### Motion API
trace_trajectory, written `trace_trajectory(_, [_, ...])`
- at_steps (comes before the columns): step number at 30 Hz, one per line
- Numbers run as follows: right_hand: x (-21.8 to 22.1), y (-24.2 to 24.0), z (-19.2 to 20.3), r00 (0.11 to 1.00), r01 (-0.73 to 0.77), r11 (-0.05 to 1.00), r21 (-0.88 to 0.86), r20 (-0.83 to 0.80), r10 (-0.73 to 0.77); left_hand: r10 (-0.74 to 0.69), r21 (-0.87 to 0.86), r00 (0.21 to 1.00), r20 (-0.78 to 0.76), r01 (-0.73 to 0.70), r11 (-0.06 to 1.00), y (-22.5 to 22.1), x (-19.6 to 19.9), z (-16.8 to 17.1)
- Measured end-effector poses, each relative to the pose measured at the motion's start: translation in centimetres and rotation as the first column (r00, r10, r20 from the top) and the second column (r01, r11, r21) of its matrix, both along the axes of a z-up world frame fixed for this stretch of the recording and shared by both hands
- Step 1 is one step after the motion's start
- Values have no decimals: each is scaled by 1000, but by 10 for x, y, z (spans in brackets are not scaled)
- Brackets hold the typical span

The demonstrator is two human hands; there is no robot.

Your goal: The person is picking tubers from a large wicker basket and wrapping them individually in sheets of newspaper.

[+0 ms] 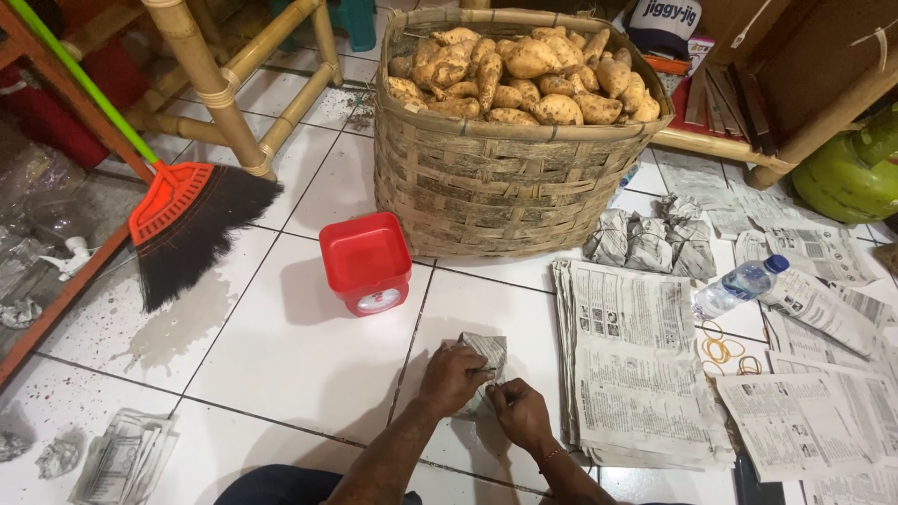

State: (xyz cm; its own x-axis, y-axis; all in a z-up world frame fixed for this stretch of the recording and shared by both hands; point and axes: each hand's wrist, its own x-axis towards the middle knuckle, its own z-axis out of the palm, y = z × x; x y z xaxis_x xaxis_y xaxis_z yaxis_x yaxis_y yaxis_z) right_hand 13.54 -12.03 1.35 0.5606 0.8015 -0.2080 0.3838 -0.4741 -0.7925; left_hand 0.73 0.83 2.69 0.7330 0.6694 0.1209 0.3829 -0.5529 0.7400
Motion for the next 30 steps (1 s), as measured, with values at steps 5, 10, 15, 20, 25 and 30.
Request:
trace_trajectory(5, [8, 10, -7, 997, 72, 995, -63, 33, -70, 57, -97, 998, 0, -57, 994, 2, -1, 8])
trace_trajectory(10, [12, 20, 3, 986, 126, 980, -157, -91, -141, 99, -268, 972, -211, -156, 951, 10, 5, 23])
trace_trajectory(15, [23, 25, -12, 999, 34, 999, 2, -24, -34, 70, -311, 943, -327, -177, 934, 19, 13, 27])
trace_trajectory(20, [23, 37, 28, 966, 1, 993, -121, -256, -32, 60, -421, 944, -324, -201, 885, 27, 24, 23])
trace_trajectory(25, [25, 42, 21, 792, 110, 982, -154, -583, -180, 135, -383, 922, -364, -280, 880, 41, 24, 9])
trace_trajectory(30, [29, 54, 27, 756, 113, 953, -282, -598, -267, 155, -528, 906, -394, -361, 769, 52, 24, -20])
